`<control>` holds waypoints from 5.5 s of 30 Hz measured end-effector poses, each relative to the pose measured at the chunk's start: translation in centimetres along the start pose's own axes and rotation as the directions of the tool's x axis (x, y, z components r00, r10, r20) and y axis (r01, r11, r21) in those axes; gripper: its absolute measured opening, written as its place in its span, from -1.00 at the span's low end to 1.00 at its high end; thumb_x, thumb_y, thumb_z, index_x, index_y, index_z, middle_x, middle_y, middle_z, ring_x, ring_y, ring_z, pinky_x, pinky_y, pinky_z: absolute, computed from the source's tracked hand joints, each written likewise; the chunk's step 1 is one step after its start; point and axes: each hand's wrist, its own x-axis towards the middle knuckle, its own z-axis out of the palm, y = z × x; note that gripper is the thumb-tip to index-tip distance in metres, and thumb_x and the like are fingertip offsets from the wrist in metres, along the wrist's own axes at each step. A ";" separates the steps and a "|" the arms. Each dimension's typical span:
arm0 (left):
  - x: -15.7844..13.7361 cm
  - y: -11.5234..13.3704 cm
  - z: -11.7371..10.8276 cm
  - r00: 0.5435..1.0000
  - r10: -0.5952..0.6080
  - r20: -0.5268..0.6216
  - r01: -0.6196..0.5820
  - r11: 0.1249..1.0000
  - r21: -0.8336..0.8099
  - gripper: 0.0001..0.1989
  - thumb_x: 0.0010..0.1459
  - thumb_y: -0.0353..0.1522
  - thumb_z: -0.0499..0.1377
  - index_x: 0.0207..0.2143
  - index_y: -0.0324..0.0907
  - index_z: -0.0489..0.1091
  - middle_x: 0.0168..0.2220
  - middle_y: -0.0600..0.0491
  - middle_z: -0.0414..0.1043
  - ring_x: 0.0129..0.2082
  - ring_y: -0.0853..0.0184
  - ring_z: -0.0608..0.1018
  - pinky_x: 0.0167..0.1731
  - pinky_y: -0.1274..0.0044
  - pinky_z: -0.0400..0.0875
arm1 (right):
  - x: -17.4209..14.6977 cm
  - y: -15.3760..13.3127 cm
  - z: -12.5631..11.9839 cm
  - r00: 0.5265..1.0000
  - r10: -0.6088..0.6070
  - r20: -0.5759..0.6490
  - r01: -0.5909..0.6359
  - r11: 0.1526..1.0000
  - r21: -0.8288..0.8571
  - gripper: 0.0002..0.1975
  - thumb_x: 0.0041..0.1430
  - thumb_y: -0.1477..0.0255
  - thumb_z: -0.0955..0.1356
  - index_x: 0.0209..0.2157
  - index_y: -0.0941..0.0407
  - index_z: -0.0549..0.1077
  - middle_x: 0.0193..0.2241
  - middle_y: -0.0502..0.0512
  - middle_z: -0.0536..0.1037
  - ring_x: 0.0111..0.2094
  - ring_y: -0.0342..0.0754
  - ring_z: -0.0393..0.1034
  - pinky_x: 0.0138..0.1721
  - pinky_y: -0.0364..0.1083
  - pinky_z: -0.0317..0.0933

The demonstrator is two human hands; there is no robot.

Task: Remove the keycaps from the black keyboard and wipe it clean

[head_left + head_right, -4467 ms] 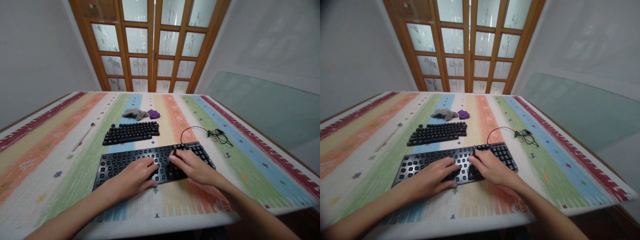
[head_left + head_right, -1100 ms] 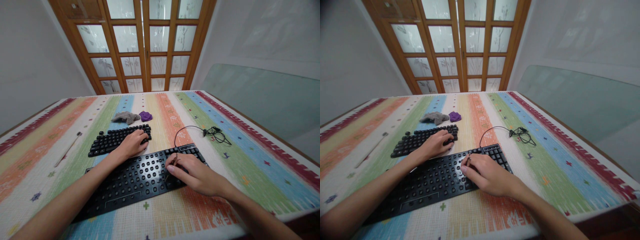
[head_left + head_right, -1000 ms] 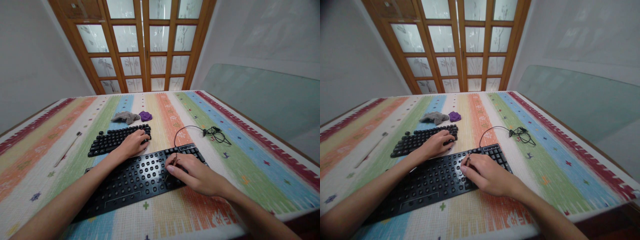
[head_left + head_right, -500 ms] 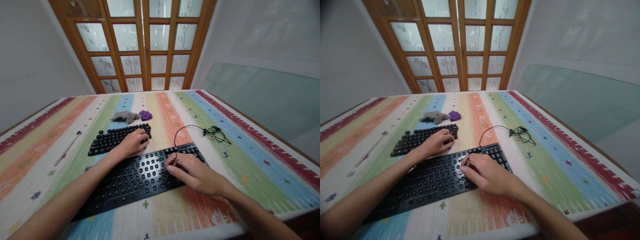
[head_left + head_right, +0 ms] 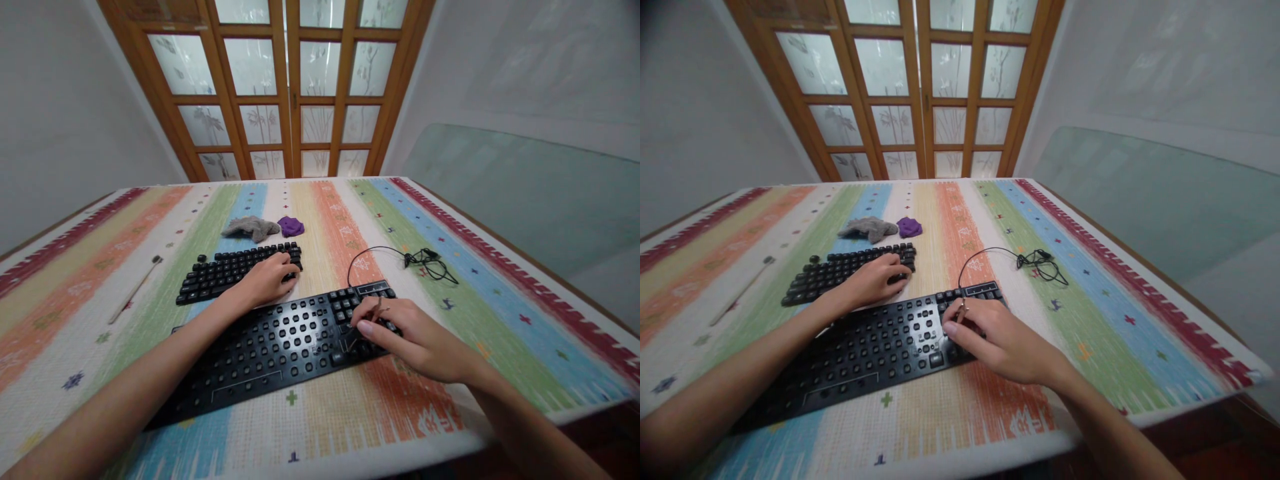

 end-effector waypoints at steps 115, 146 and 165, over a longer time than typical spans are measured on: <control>-0.6 1.8 -0.9 0.994 0.102 -0.022 -0.103 0.994 -0.038 -0.86 0.20 -0.36 0.18 -0.24 -0.22 0.50 -0.32 -0.02 0.34 -0.23 0.22 0.35 -0.24 0.44 0.31 | 3.2 0.6 0.6 0.973 -0.005 -0.231 0.021 0.998 0.067 -0.68 0.40 0.30 0.19 -0.35 0.13 0.45 -0.39 0.08 0.53 -0.32 -0.06 0.41 -0.21 -0.07 0.25; 1.2 0.8 0.7 0.990 -0.044 -0.136 0.023 0.987 -0.159 -0.93 0.10 -0.40 0.27 -0.38 -0.20 0.42 -0.31 0.02 0.32 -0.21 0.21 0.37 -0.20 0.38 0.35 | 3.1 0.9 1.1 0.975 -0.027 -0.222 0.035 0.999 0.034 -0.67 0.39 0.31 0.20 -0.38 0.13 0.46 -0.44 0.07 0.54 -0.37 -0.07 0.42 -0.23 -0.08 0.29; 1.4 0.6 0.7 0.992 0.023 -0.122 -0.044 0.984 -0.173 -0.91 0.16 -0.45 0.19 -0.30 -0.21 0.51 -0.33 0.01 0.27 -0.25 0.25 0.36 -0.20 0.41 0.34 | 3.1 0.6 0.9 0.975 0.004 -0.223 0.007 0.999 0.047 -0.66 0.38 0.29 0.20 -0.40 0.12 0.44 -0.42 0.09 0.54 -0.30 -0.03 0.44 -0.19 -0.05 0.29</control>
